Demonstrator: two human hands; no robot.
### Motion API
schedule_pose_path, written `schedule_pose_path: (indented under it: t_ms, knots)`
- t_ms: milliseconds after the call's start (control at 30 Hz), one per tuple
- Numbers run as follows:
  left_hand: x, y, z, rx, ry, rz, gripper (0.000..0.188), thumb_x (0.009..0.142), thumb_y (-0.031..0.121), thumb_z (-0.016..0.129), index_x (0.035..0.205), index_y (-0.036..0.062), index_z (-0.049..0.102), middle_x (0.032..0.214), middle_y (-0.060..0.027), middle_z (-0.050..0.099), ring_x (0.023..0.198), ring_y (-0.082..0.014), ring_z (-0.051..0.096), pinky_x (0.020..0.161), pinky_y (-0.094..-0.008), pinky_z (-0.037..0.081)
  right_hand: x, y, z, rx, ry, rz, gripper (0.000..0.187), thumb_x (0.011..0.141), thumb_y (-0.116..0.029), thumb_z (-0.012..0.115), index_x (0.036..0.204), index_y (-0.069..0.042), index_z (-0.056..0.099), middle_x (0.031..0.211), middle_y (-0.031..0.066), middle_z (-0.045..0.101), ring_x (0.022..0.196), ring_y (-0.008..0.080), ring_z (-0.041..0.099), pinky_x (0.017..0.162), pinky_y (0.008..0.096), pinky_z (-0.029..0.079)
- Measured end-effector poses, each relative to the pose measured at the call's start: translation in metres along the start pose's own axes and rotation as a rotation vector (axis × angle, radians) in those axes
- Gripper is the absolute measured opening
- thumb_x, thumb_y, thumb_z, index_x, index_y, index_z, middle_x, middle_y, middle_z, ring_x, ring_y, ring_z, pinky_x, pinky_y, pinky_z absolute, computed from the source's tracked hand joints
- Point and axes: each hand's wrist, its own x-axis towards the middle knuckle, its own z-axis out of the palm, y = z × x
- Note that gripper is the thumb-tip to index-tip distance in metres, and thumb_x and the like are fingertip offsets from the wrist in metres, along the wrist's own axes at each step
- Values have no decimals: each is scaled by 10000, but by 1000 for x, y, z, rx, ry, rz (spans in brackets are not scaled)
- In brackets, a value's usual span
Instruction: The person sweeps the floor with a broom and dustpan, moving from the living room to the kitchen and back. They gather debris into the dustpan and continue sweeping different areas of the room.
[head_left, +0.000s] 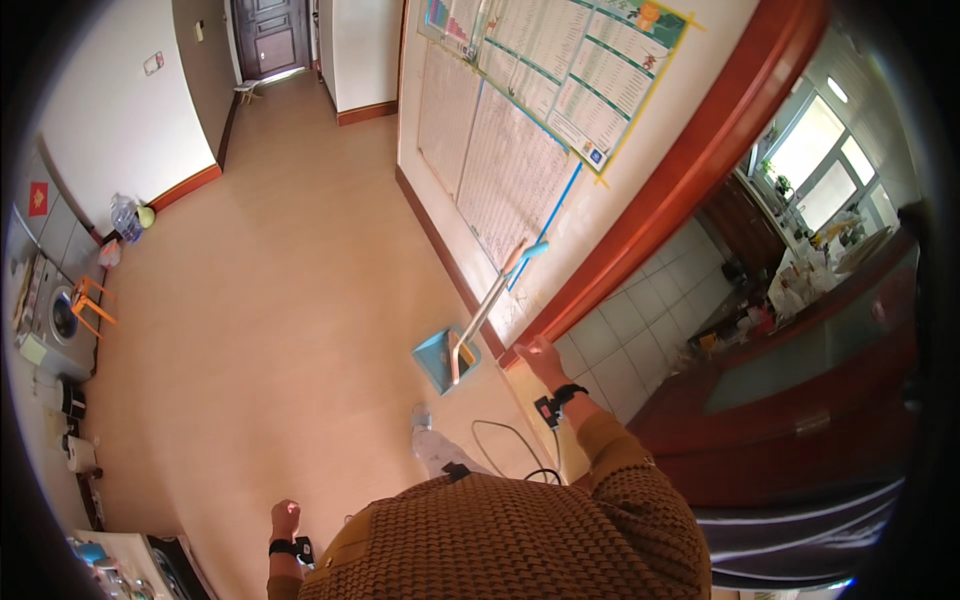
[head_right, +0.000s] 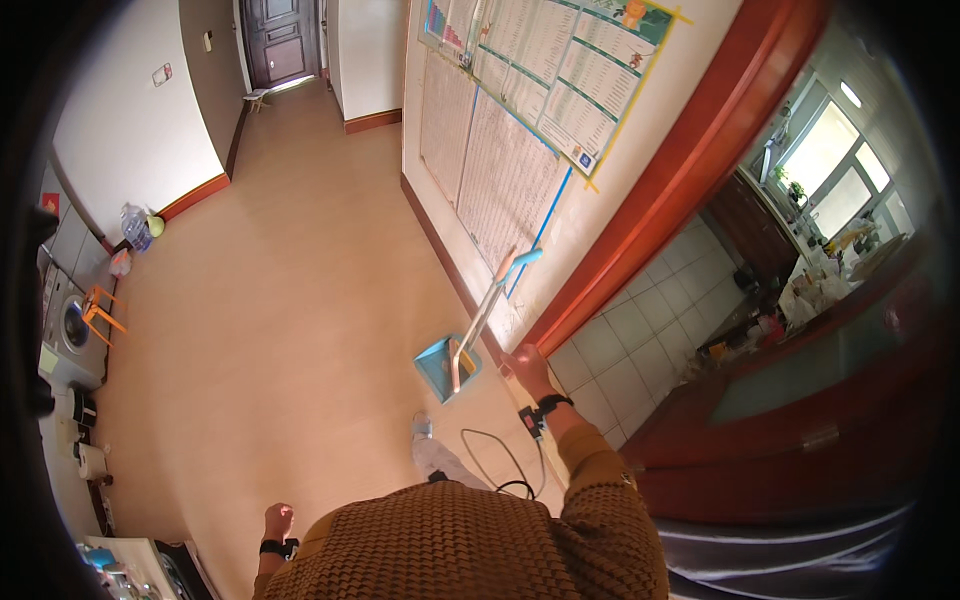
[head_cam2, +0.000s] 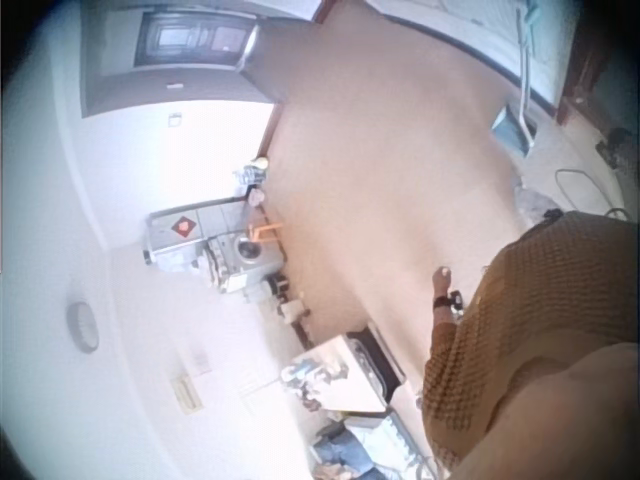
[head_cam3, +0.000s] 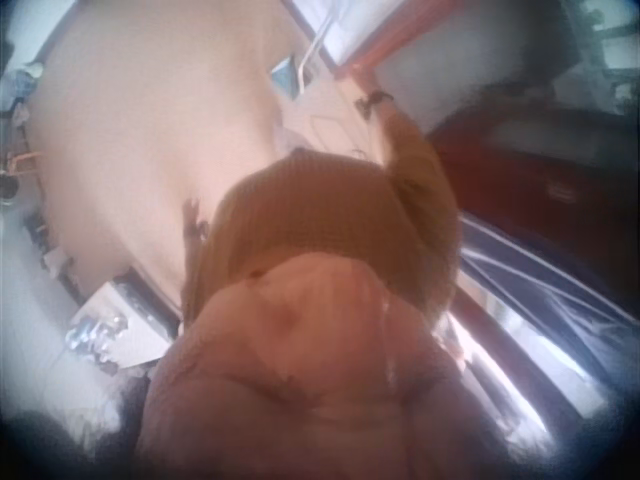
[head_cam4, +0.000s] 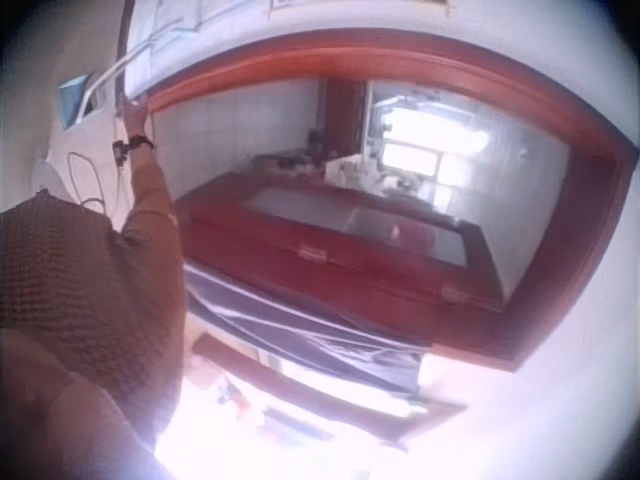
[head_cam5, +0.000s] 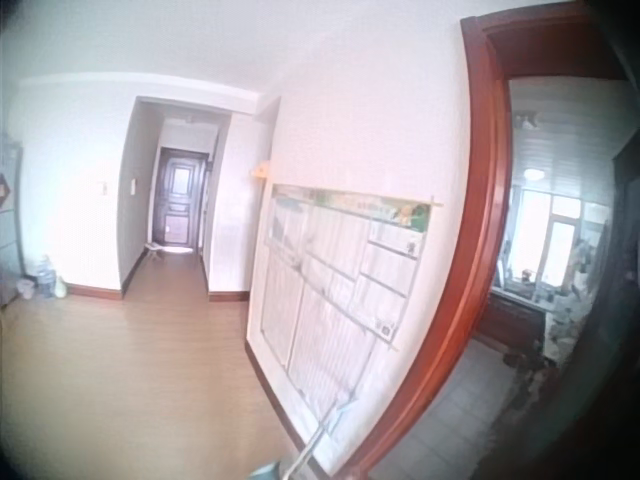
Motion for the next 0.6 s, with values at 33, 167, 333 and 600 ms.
schedule_pose_path:
  t_ms: [33, 167, 333, 600]
  knots:
    - [12, 0, 1, 61, -82, -90, 217, 849, 253, 580, 800, 96, 721, 793, -178, 701, 786, -366, 685, 725, -461, 554, 23, -6, 12, 11, 35, 80, 892, 744, -520, 815, 1329, 70, 489, 1188, 214, 632, 1096, 292, 625, 913, 362, 500]
    - [37, 30, -14, 193, -122, 0, 266, 845, 257, 549, 690, 63, 642, 710, -180, 656, 699, -393, 645, 651, -500, 517, 122, -26, 60, 154, 245, 208, 1170, 682, -503, 868, 1494, 49, 232, 1393, 248, 491, 1276, 343, 504, 1026, 391, 442]
    - [159, 102, -63, 185, -283, -40, 272, 844, 252, 542, 672, 53, 611, 694, -188, 637, 682, -401, 628, 638, -508, 499, 247, -29, 95, 391, 601, 290, 1178, 662, -340, 911, 1512, -9, 165, 1336, 156, 524, 1194, 278, 546, 953, 407, 479]
    - [376, 177, -142, 314, -299, 215, 288, 841, 244, 529, 643, 37, 561, 669, -200, 607, 655, -415, 601, 617, -520, 472, 276, -42, 111, 168, 666, 366, 513, 811, -289, 667, 1204, -51, 440, 991, 271, 644, 942, 458, 633, 800, 531, 493]
